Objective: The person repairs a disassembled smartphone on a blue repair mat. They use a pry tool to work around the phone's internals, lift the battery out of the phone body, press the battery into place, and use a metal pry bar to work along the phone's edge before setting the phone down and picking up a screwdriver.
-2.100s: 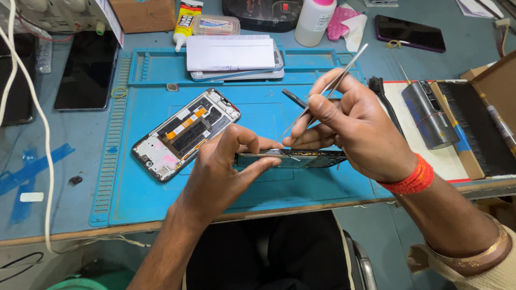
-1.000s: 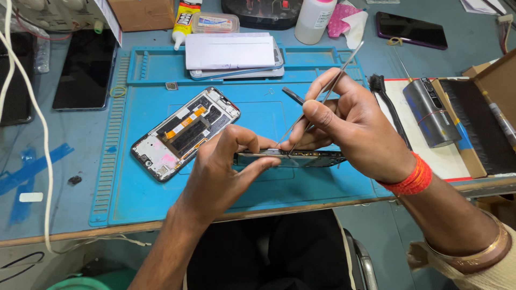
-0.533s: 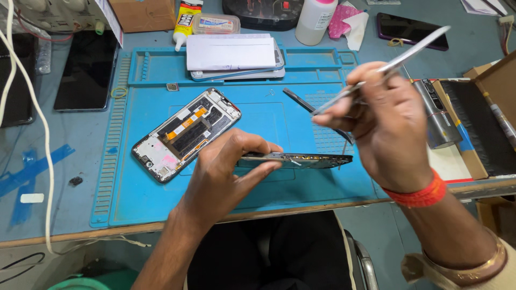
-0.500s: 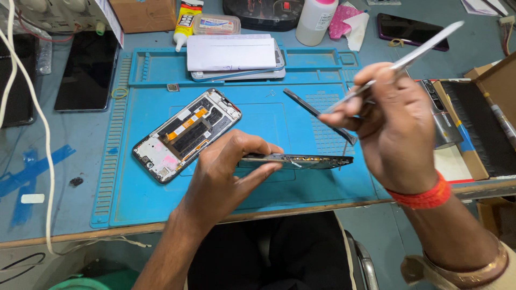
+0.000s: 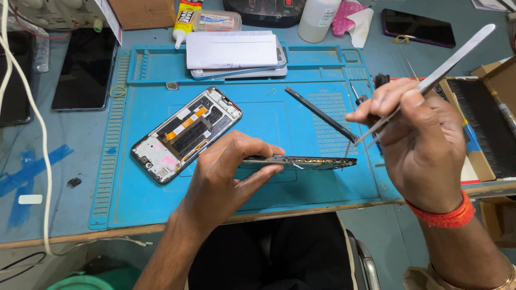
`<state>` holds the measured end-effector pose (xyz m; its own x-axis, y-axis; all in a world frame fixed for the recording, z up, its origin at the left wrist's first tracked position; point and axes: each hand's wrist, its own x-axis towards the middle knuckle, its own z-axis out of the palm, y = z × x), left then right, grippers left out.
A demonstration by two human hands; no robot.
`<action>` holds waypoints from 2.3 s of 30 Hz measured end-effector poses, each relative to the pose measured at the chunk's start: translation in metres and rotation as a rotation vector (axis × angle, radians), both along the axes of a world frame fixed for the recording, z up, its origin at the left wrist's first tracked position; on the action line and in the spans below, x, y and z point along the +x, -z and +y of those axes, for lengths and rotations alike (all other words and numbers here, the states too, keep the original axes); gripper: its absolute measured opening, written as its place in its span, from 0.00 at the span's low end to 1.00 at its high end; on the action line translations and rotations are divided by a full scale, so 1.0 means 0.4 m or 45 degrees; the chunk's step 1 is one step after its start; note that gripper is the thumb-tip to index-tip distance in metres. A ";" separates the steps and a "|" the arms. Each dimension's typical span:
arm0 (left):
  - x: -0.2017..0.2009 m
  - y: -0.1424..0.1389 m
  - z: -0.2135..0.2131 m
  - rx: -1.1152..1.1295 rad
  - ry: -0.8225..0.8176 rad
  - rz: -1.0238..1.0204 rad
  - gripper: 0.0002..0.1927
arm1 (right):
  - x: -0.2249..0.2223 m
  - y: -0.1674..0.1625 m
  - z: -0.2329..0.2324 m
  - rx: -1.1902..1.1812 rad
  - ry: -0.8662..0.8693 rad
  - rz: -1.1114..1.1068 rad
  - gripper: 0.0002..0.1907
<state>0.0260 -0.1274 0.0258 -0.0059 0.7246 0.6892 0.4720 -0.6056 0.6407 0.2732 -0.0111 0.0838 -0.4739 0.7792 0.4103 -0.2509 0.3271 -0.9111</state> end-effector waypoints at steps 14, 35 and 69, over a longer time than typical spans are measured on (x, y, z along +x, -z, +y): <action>0.008 0.005 0.008 -0.135 -0.178 -0.110 0.25 | -0.011 -0.015 0.027 0.621 -0.094 -1.060 0.11; 0.102 -0.054 0.007 -0.756 0.097 -1.014 0.43 | -0.044 -0.005 -0.110 0.253 0.531 -0.597 0.08; 0.043 -0.001 0.026 -0.811 0.445 -0.983 0.56 | -0.101 0.127 -0.190 0.297 0.219 -0.420 0.16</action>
